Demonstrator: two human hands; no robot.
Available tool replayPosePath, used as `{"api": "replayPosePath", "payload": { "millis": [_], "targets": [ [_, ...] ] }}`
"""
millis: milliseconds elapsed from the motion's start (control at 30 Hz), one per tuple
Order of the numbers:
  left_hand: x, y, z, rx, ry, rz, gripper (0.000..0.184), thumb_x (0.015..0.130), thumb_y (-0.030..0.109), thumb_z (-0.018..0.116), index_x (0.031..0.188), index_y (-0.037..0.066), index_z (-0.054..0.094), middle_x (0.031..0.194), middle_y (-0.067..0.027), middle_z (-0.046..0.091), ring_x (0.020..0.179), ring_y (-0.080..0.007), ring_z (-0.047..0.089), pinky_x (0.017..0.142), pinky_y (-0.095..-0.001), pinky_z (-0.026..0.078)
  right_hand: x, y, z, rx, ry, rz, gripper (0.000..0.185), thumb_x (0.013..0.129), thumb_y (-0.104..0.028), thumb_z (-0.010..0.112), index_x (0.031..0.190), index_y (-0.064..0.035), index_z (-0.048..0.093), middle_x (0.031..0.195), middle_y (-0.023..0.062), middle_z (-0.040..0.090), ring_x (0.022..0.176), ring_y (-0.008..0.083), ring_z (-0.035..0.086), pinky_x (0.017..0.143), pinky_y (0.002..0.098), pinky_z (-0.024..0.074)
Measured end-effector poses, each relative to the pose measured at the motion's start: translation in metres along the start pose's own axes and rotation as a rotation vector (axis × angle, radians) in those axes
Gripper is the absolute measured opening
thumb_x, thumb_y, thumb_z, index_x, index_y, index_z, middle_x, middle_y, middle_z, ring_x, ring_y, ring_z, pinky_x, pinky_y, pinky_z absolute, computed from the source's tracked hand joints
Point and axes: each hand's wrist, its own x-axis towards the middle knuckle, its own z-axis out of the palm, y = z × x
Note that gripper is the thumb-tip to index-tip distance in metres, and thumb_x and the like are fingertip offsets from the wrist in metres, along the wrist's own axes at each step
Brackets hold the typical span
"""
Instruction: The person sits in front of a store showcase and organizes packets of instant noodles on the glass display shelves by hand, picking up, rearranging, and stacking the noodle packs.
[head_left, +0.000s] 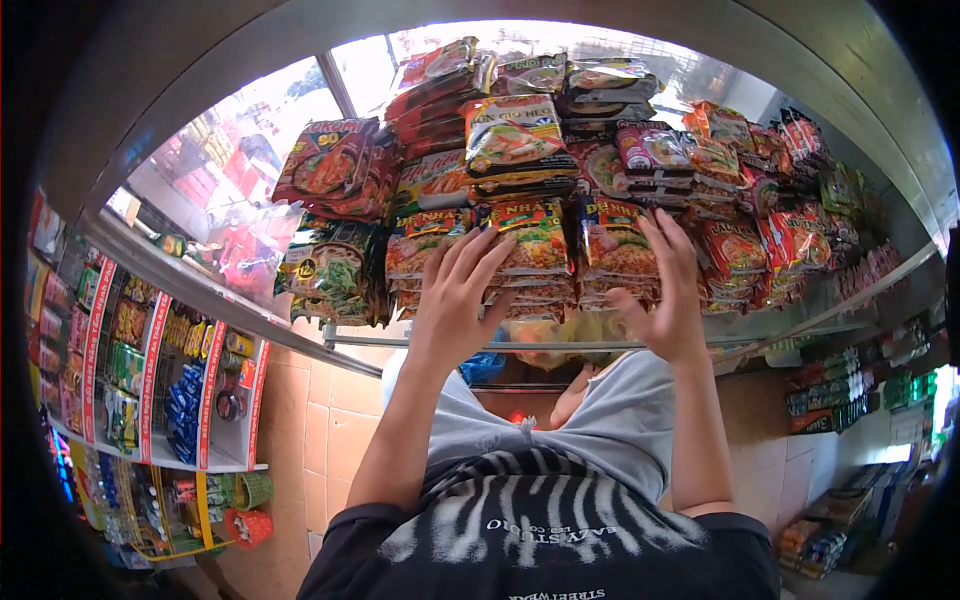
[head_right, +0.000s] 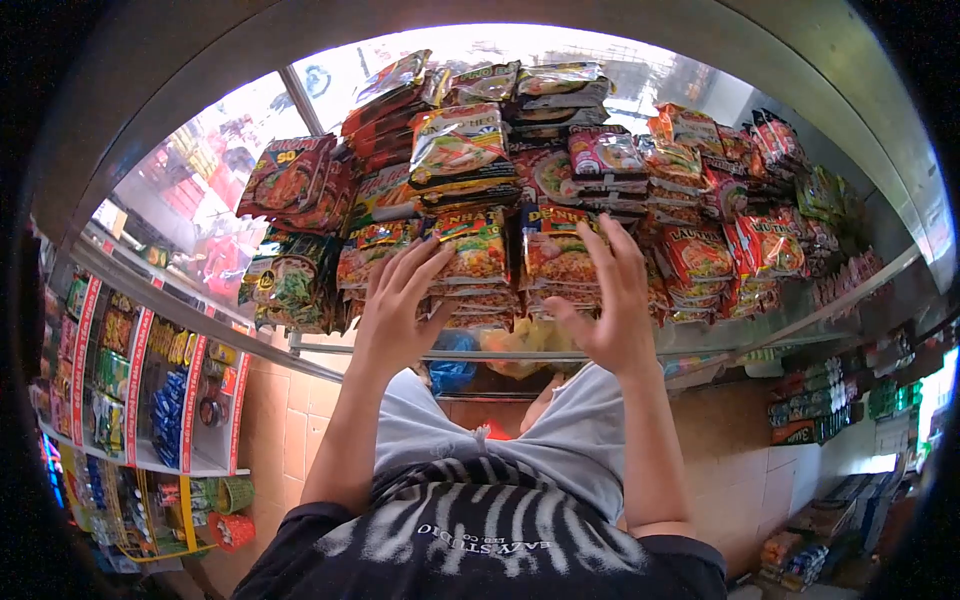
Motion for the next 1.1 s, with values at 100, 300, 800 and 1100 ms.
{"api": "replayPosePath", "payload": {
  "millis": [100, 300, 800, 1100],
  "targets": [
    [0.001, 0.004, -0.001, 0.038, 0.014, 0.011, 0.073, 0.097, 0.022, 0.083, 0.164, 0.022, 0.054, 0.166, -0.0087, 0.055, 0.159, -0.0314, 0.047, 0.134, -0.0597, 0.028, -0.038, 0.028, -0.004, -0.004, 0.116, 0.088, 0.054, 0.105, -0.022, 0.065, 0.155, -0.0011, 0.061, 0.163, 0.0209, 0.056, 0.153, 0.0425, 0.051, 0.128, 0.0532, 0.0396],
    [0.031, 0.046, -0.004, -0.036, 0.009, 0.234, 0.054, 0.097, 0.023, 0.082, 0.149, 0.020, 0.067, 0.160, -0.0077, 0.059, 0.156, -0.0283, 0.050, 0.135, -0.0574, 0.028, -0.078, 0.059, 0.004, -0.192, -0.108, 0.227, 0.087, 0.087, -0.007, 0.074, 0.169, -0.0018, 0.045, 0.174, 0.0202, 0.046, 0.163, 0.0424, 0.040, 0.134, 0.0528, 0.0354],
    [0.115, 0.078, 0.032, 0.129, -0.208, 0.465, 0.040, 0.092, 0.030, 0.085, 0.128, 0.012, 0.077, 0.113, -0.0082, 0.071, 0.122, -0.0269, 0.068, 0.134, -0.0493, 0.034, -0.101, 0.081, 0.016, -0.313, -0.077, 0.105, 0.063, 0.097, -0.020, 0.079, 0.158, -0.0152, 0.062, 0.167, 0.0113, 0.056, 0.154, 0.0365, 0.051, 0.127, 0.0560, 0.0402],
    [0.102, 0.065, 0.034, 0.052, -0.176, 0.348, 0.036, 0.100, 0.032, 0.080, 0.132, 0.014, 0.077, 0.125, -0.0072, 0.074, 0.124, -0.0287, 0.071, 0.133, -0.0513, 0.036, -0.081, 0.074, -0.019, -0.114, 0.059, 0.217, 0.051, 0.091, -0.010, 0.084, 0.141, -0.0103, 0.077, 0.135, 0.0118, 0.078, 0.124, 0.0364, 0.070, 0.108, 0.0493, 0.0553]
  ]
}}
